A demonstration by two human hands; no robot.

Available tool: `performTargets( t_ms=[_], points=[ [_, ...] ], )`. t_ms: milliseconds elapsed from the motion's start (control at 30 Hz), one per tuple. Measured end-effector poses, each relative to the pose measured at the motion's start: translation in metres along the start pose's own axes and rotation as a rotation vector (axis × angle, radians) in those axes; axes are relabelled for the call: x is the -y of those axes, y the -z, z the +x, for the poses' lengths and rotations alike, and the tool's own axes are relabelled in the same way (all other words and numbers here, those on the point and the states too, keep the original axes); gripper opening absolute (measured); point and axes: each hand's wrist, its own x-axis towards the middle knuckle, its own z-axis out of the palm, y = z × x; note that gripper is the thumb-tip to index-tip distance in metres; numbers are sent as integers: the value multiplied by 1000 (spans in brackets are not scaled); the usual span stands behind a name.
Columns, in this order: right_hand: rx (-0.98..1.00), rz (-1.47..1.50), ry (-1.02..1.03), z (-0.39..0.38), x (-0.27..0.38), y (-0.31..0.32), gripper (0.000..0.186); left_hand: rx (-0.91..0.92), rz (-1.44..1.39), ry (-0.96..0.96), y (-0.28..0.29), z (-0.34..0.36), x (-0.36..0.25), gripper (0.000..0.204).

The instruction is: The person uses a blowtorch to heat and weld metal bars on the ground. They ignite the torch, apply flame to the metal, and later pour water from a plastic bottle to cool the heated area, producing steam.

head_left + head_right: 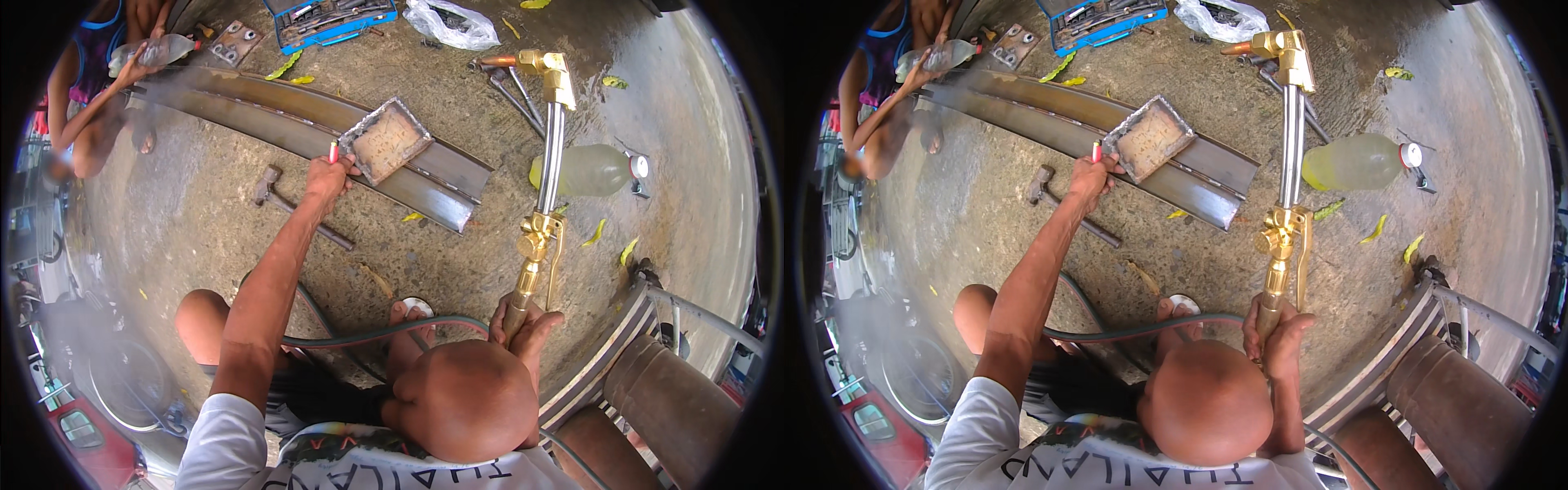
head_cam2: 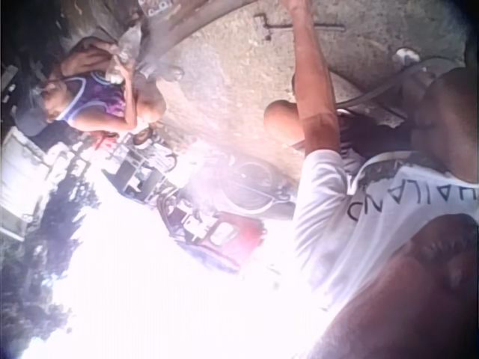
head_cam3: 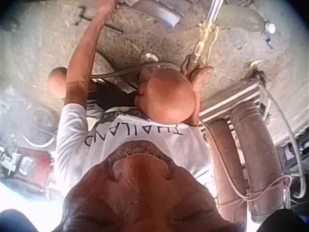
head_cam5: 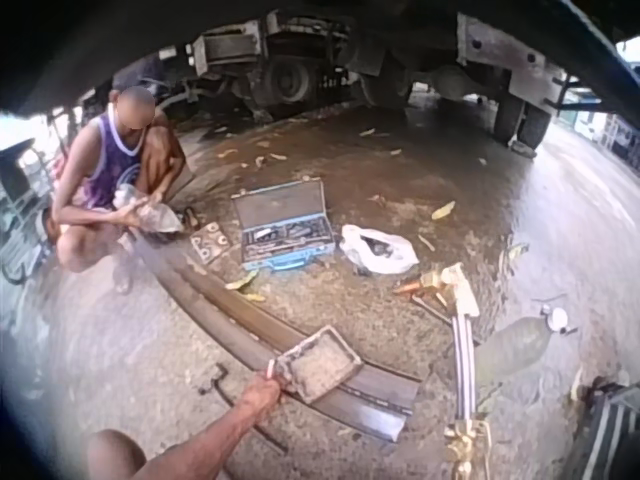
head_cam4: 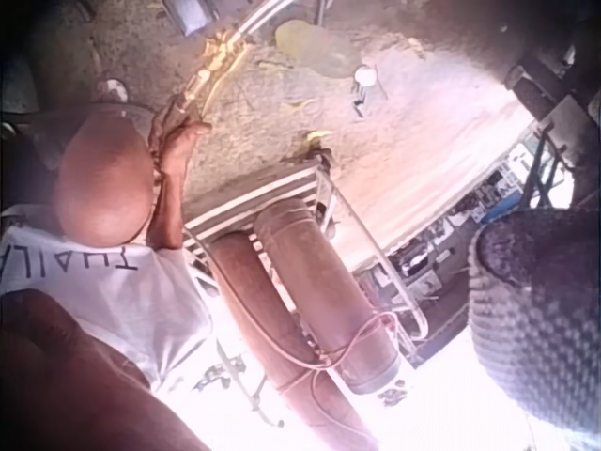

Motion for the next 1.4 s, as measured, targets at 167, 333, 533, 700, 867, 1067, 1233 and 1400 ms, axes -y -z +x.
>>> performTargets(
  t_ms=[167, 333, 533, 700, 867, 1067, 1233, 1400],
  points=[
    [-8, 13, 12, 6, -2, 1, 104, 9, -49, 15, -3, 1, -6, 21],
    [-4, 27, 5, 8, -7, 1, 104, 23, -59, 34, -3, 2, -6, 21],
    [22, -11, 5, 7, -8, 0, 105, 54, -95, 15, -3, 5, -4, 18],
    [2, 6, -13, 5, -7, -4, 105, 27, -187, -25, -8, 4, -1, 16],
    [34, 30, -13, 8, -15, 0, 107, 41, -220, -36, -9, 7, 3, 16],
    [4, 50, -38, 8, -15, -3, 105, 17, -184, -66, -8, 9, 8, 16],
    [3, 68, -46, 6, -14, -4, 104, 0, -134, -86, -11, 8, 7, 16],
    [-55, -3, -66, 5, -8, -11, 106, -19, -157, -110, -14, 7, 12, 16]
  ],
)
